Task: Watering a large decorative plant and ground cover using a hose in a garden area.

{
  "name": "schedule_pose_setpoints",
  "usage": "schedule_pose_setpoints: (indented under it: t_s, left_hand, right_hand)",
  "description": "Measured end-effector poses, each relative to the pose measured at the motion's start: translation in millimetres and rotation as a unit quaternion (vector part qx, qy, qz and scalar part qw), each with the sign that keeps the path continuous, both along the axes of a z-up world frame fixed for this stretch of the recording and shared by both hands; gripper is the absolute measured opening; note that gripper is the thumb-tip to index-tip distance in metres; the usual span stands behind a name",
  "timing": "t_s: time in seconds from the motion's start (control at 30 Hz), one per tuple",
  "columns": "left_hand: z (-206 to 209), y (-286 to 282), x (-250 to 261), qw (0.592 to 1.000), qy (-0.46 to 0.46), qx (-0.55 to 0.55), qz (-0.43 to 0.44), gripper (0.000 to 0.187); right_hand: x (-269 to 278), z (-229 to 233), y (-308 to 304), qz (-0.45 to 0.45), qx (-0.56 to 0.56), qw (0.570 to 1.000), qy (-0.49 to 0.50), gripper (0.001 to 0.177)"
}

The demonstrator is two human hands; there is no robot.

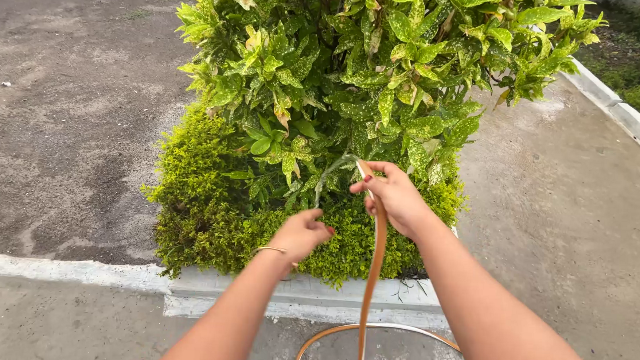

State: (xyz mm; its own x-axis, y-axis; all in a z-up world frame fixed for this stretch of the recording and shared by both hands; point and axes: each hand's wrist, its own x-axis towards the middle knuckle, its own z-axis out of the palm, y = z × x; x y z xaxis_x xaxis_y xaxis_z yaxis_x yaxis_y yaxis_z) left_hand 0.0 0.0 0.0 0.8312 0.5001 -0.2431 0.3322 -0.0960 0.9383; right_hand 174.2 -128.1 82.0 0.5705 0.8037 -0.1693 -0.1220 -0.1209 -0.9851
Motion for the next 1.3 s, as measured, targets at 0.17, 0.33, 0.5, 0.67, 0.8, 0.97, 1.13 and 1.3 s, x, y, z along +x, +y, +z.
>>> schedule_pose_setpoints:
  t_s: [0.17,0.33,0.5,0.67,0.8,0.97,1.13,1.3]
  left_hand:
    - [5.3,-68.2,58.4,0.992,-0.021,0.121,0.016,0.052]
    - [17.3,-64.9,78.2,0.992,-0.056,0.088,0.077,0.02]
    - [26.8,-49.5,107.3,0.97,0.0,0.071,0.231,0.022]
    - [49.0,-57.2,114.9,0.965,-0.035,0.024,0.26,0.026]
    - [51.6,-52.0,115.1,0.964,-0.123,-0.037,0.233,0.029]
    - [66.2,-19.6,78.1,0.979,0.091,0.057,0.176,0.051]
    - [-4.7,63.6,40.3,0.962,0.037,0.011,0.27,0.055]
    - [-57.8,125.3,-17.1,0.922,0.064,-0.038,0.379,0.064]
  right_hand:
    - [-11.3,13.8,30.4,0.021,0.094,0.994,0.041,0.042]
    - [6.4,-18.3,25.5,0.027,0.111,0.992,-0.053,0.046]
    - [-6.5,-60.7,-16.0,-0.002,0.078,0.997,-0.002,0.054]
    - [-1.1,-56.4,-20.1,-0.013,0.095,0.995,-0.02,0.052]
    - [28.6,-97.9,-22.0,0.058,0.078,0.995,0.009,0.04]
    - [28.2,-84.9,-29.0,-0.094,-0.031,0.988,-0.122,0.04]
    - [66.9,-132.4,-59.5,-0.174,-0.063,0.967,-0.175,0.032]
    - [60.6,-135.1,-74.6,-0.241,-0.064,0.968,-0.006,0.033]
